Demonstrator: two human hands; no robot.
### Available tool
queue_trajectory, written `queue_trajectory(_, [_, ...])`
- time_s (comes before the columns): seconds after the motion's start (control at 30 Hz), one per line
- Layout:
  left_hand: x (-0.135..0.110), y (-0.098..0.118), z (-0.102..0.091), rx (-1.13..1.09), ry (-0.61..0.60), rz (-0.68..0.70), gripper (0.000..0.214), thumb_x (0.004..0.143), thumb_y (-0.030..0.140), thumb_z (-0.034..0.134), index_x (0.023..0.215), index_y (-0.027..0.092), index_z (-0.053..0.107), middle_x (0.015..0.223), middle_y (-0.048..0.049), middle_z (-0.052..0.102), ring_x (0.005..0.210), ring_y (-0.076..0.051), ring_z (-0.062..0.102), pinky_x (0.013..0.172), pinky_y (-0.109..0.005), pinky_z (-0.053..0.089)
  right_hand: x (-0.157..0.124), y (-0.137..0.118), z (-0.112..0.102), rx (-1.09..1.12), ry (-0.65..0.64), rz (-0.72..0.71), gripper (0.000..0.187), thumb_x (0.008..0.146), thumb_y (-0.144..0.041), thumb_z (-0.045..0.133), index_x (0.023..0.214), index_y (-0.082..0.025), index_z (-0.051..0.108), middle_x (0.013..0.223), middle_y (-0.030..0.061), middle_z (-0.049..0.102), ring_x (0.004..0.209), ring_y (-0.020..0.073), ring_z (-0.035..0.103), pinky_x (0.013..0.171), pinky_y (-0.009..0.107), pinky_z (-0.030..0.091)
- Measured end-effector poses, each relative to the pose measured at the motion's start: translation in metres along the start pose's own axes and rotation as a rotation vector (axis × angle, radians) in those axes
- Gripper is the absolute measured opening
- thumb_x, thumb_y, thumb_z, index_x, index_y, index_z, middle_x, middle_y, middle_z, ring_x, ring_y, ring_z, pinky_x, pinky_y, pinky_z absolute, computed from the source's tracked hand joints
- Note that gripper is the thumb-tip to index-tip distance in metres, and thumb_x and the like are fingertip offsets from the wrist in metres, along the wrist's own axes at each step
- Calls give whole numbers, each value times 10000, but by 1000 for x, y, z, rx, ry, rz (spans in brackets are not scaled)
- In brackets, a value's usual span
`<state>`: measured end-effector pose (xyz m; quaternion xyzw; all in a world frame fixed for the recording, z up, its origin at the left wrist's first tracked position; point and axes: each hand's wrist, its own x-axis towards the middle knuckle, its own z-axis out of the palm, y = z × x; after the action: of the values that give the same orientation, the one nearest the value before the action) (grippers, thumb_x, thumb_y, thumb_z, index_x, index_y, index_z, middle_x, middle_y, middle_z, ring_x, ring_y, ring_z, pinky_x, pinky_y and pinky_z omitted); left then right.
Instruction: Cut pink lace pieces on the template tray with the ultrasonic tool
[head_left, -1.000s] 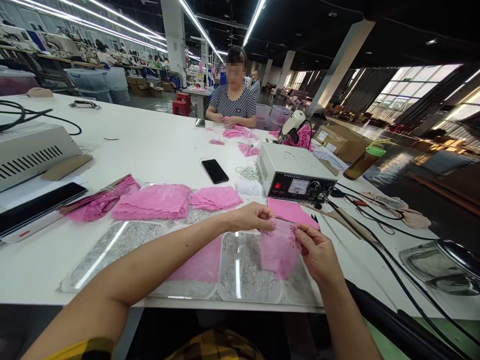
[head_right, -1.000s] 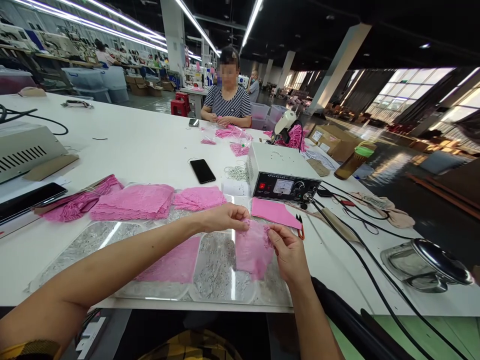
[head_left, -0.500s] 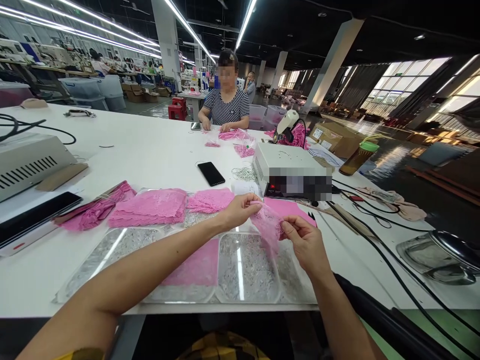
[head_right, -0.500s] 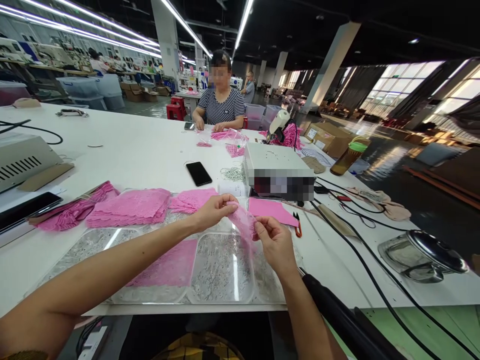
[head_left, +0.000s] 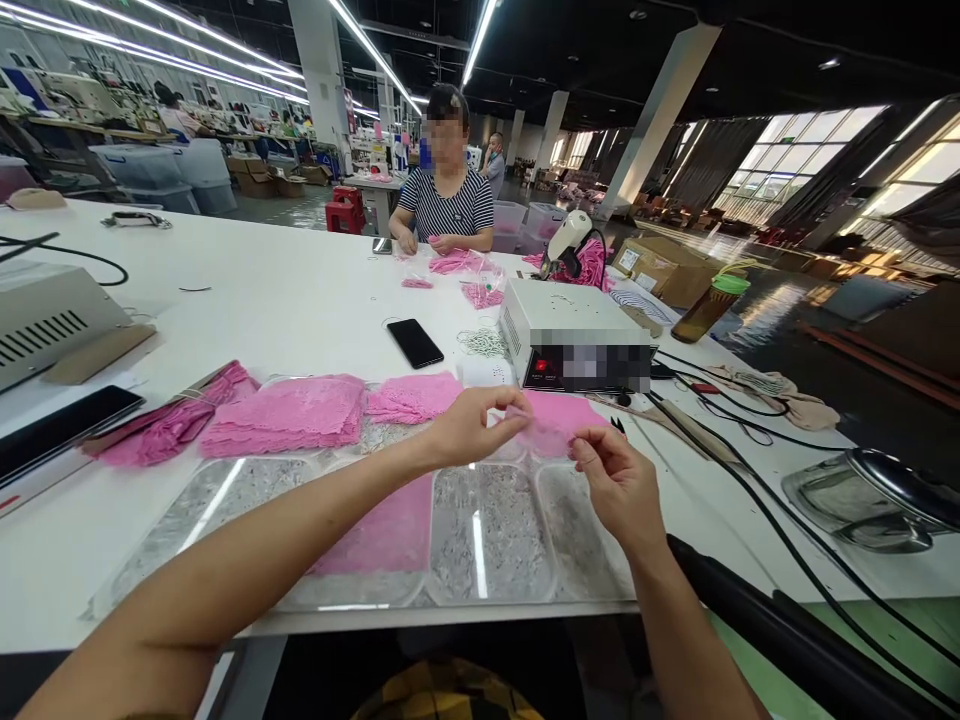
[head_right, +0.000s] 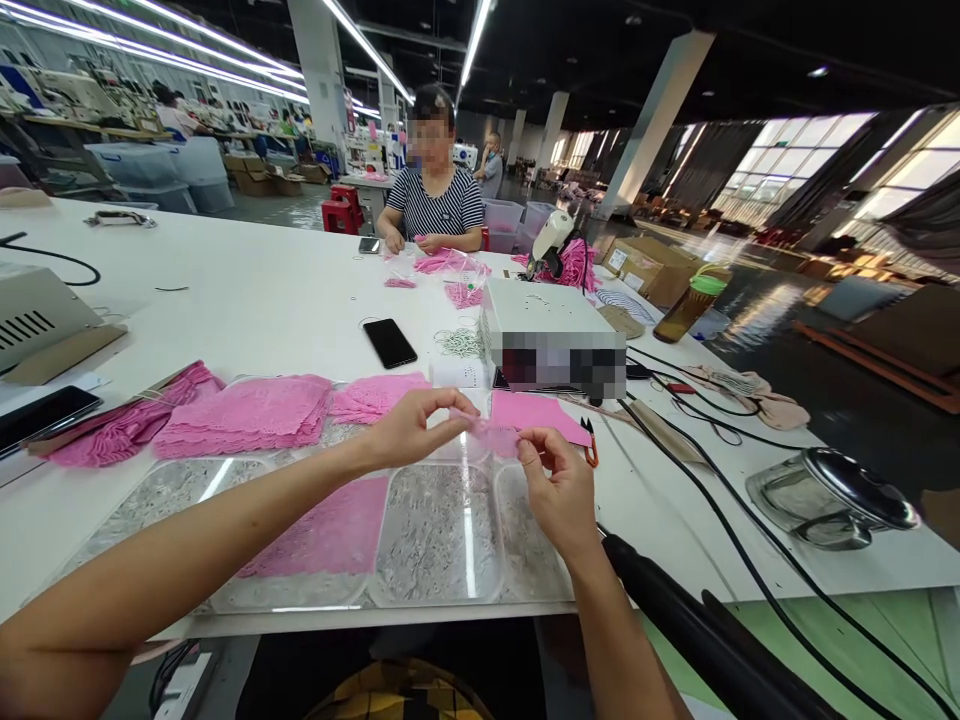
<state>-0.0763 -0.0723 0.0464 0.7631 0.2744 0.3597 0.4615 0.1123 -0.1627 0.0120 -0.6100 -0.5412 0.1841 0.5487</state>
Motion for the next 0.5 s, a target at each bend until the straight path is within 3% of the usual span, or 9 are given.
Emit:
queue_trajectory(0.1, [-6,-5,0,32,8,-34,67,768,165,606,725,153,656,702,7,608,709,-120,564,727,-252,454,-7,1,-4,-25,-28,11,231,801,-418,582,813,-193,634,655,-4,622,569,124,567,567,262,481])
queue_trajectory(0.23, [7,-16,14,-19,-45,-179,85,808,159,579,748,134,635,547,46,521,496,-91,544,551,-219,449,-15,-5,-12,-114,-8,-20,217,814,-402,587,818,-196,653,684,3,646,576,122,578,580,253,487])
queue_trajectory(0.37, [21,-12,26,-172,-185,-237,71,862,156,556,843,122,615,729,-20,663,649,-100,662,622,-206,515,-28,-21,-20,-293,139,-182,130,837,-321,593,833,-210,661,703,-1,658,583,113,570,597,239,471])
queue_trajectory(0.43, [17,-12,22,-216,-270,-251,63,859,164,578,851,123,625,768,-33,688,718,-107,679,684,-218,532,-38,-27,-22,-314,57,-287,91,847,-267,587,854,-217,663,748,1,674,604,106,581,615,228,473])
queue_trajectory(0.5, [4,-18,10,-216,-343,-285,57,829,163,612,819,121,648,724,-24,689,690,-110,671,677,-221,532,-47,-26,-21,-283,-153,-345,104,859,-237,570,895,-224,666,800,2,691,614,97,593,612,212,478])
